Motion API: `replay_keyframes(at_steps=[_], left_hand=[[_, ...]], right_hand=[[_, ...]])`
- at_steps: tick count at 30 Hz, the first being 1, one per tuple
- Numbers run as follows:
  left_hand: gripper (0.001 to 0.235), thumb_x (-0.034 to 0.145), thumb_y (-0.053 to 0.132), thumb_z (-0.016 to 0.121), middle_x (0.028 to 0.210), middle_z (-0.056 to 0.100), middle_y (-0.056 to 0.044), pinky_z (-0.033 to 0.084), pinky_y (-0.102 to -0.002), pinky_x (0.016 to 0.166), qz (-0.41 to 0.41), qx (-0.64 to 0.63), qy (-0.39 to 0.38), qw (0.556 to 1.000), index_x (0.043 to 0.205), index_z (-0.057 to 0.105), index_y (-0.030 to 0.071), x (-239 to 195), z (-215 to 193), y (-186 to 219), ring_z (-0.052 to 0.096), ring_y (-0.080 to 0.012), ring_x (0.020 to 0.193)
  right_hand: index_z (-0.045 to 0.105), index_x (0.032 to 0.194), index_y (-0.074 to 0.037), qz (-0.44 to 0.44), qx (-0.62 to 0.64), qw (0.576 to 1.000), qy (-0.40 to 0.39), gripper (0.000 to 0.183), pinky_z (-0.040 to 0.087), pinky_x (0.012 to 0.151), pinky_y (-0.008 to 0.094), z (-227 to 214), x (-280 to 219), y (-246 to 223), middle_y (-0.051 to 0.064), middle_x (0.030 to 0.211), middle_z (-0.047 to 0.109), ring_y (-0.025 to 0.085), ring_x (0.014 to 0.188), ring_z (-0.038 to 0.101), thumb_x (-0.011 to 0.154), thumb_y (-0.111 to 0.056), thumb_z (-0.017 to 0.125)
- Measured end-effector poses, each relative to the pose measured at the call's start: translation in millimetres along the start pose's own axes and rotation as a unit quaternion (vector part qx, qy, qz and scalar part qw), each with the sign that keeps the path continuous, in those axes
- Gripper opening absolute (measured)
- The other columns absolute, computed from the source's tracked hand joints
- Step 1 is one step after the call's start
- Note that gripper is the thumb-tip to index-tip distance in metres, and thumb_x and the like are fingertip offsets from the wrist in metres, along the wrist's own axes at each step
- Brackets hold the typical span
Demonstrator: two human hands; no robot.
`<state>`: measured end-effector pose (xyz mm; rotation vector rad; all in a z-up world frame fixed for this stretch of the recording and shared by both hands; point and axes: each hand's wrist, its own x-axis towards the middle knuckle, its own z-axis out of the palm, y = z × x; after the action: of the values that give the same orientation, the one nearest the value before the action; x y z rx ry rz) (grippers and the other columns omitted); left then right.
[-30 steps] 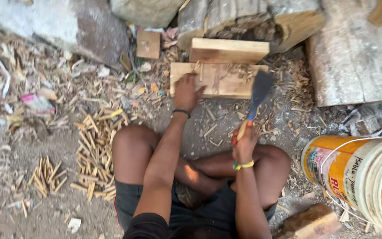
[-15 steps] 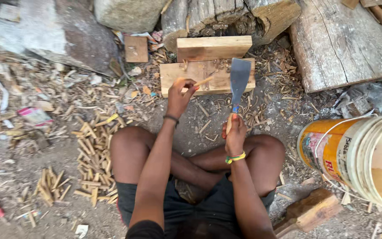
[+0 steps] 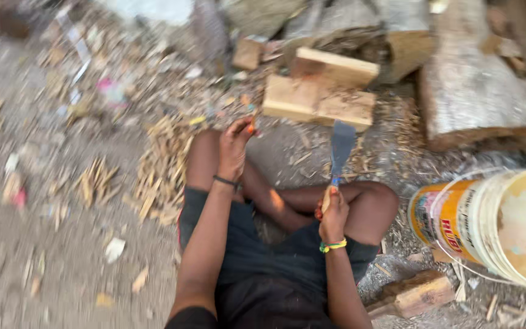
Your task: The person sits on the ground and uses a curved blade to carve and smooth a rectangular wooden block. They repeatedly scrape the surface to remove wood shavings and occasionally pick up small pieces of wood from the surrounding area.
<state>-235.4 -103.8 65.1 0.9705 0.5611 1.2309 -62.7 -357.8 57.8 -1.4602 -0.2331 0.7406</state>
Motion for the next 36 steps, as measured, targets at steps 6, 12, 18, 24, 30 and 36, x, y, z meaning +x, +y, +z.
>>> replay_keyframes(at_steps=[6,12,18,24,30,36], left_hand=[[0.024,0.102,0.012,0.069,0.099,0.072,-0.006,0.057,-0.030,0.088,0.056,-0.057,0.055,0.995,0.120,0.069,-0.003,-45.6,-61.3,43.9,0.069,-0.0154,0.089],[0.018,0.098,0.010,0.072,0.098,0.072,-0.003,0.058,-0.029,0.081,0.158,0.133,0.197,0.958,0.113,0.072,0.001,-75.4,-134.4,88.6,0.069,-0.0127,0.088],[0.020,0.088,0.013,0.085,0.097,0.074,-0.006,0.059,-0.030,0.074,0.186,0.374,0.409,0.812,0.105,0.076,0.008,-103.8,-265.9,86.9,0.072,-0.0173,0.083],[0.054,0.086,0.037,0.084,0.113,0.068,-0.016,0.056,-0.042,0.084,0.050,0.503,0.450,0.736,0.124,0.065,0.003,-145.8,-390.2,97.5,0.067,-0.0295,0.101],[0.060,0.097,0.043,0.079,0.121,0.064,-0.020,0.050,-0.051,0.092,-0.007,0.597,0.426,0.679,0.136,0.058,0.003,-176.2,-424.3,82.3,0.063,-0.0408,0.109],[0.047,0.093,0.027,0.077,0.115,0.064,-0.020,0.051,-0.049,0.088,-0.021,0.608,0.390,0.692,0.129,0.061,0.002,-203.9,-384.4,42.0,0.062,-0.0396,0.105]], right_hand=[[0.058,0.101,-0.007,-0.032,0.032,0.993,-0.110,0.035,0.032,0.038,0.024,18.6,-46.3,-15.1,0.004,0.068,0.052,0.010,0.043,0.042,0.106,-0.041,0.053],[0.057,0.104,-0.007,-0.043,0.023,0.983,-0.175,0.032,0.033,0.041,0.023,25.7,-77.0,-30.2,0.004,0.071,0.052,0.009,0.046,0.041,0.106,-0.039,0.055],[0.056,0.104,-0.007,-0.042,-0.026,0.976,-0.210,0.030,0.032,0.041,0.023,20.8,-99.0,-24.5,0.004,0.072,0.052,0.009,0.046,0.041,0.106,-0.037,0.056],[0.058,0.107,-0.008,-0.036,-0.032,0.988,-0.144,0.029,0.032,0.042,0.023,19.9,-125.2,-14.6,0.003,0.071,0.053,0.008,0.047,0.042,0.105,-0.037,0.056],[0.058,0.107,-0.007,-0.091,-0.039,0.993,-0.069,0.031,0.032,0.042,0.025,15.3,-138.8,-37.6,0.005,0.070,0.053,0.011,0.047,0.041,0.108,-0.038,0.056],[0.057,0.108,-0.010,-0.066,0.042,0.997,-0.028,0.026,0.031,0.045,0.024,16.2,-142.9,-49.9,0.004,0.074,0.052,0.011,0.049,0.040,0.109,-0.036,0.059]])
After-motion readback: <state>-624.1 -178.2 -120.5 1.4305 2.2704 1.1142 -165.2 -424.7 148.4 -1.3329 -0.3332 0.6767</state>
